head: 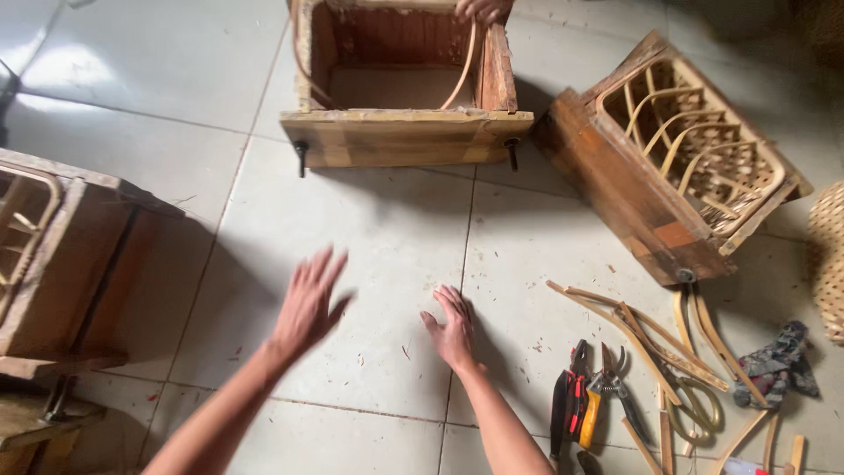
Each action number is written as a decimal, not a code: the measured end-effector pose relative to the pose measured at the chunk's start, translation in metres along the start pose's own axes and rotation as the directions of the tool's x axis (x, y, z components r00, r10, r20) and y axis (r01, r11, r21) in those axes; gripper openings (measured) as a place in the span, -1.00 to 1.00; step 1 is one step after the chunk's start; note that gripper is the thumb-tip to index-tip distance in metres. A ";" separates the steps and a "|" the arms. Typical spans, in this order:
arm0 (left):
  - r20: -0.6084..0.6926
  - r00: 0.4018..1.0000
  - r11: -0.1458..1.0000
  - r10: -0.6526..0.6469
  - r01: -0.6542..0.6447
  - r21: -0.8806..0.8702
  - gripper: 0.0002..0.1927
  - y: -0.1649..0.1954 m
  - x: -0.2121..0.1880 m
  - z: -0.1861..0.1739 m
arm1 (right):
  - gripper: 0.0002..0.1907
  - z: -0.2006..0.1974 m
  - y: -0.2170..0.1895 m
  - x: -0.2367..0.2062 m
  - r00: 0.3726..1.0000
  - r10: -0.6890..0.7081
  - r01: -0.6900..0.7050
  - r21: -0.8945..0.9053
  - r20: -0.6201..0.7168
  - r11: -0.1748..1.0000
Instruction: The person sits on the floor assembling a woven bamboo basket in a wooden frame. They bend a bamboo rim strip around the basket, hammer the frame, apply glue from a squeeze bottle to the rim, press strips into place, and trim excess material with a knife.
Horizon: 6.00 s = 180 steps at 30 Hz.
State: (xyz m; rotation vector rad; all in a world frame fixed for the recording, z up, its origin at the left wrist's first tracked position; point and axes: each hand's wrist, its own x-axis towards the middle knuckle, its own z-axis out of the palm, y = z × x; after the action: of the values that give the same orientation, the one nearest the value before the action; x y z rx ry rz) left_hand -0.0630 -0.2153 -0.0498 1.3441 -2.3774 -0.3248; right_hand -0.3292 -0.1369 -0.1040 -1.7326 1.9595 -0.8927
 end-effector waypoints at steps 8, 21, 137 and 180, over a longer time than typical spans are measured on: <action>-0.004 0.908 0.903 -0.419 0.417 -0.103 -0.15 0.046 -0.238 0.062 | -0.35 -0.009 -0.001 -0.101 0.950 0.162 -0.202 0.129 0.265 0.971; -0.095 0.968 0.970 -0.232 0.224 -0.092 -0.23 0.061 -0.205 0.048 | -0.42 -0.041 -0.003 -0.098 0.977 0.162 -0.195 0.283 0.138 0.939; -0.060 0.992 0.993 0.111 -0.113 -0.035 -0.37 0.127 -0.283 -0.055 | -0.81 -0.228 -0.007 -0.368 0.818 0.534 -0.576 0.308 0.216 0.757; -0.324 0.884 0.895 -0.338 0.194 -0.403 -0.60 0.067 -0.329 -0.071 | -0.50 -0.123 -0.135 -0.219 0.762 -0.207 0.133 0.164 0.614 0.977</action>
State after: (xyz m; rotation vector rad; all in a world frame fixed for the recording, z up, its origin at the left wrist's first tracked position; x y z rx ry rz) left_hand 0.0695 0.1005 -0.0318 1.4080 -1.7065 -0.4950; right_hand -0.2723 0.0976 0.0487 -1.8494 1.2992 -0.3712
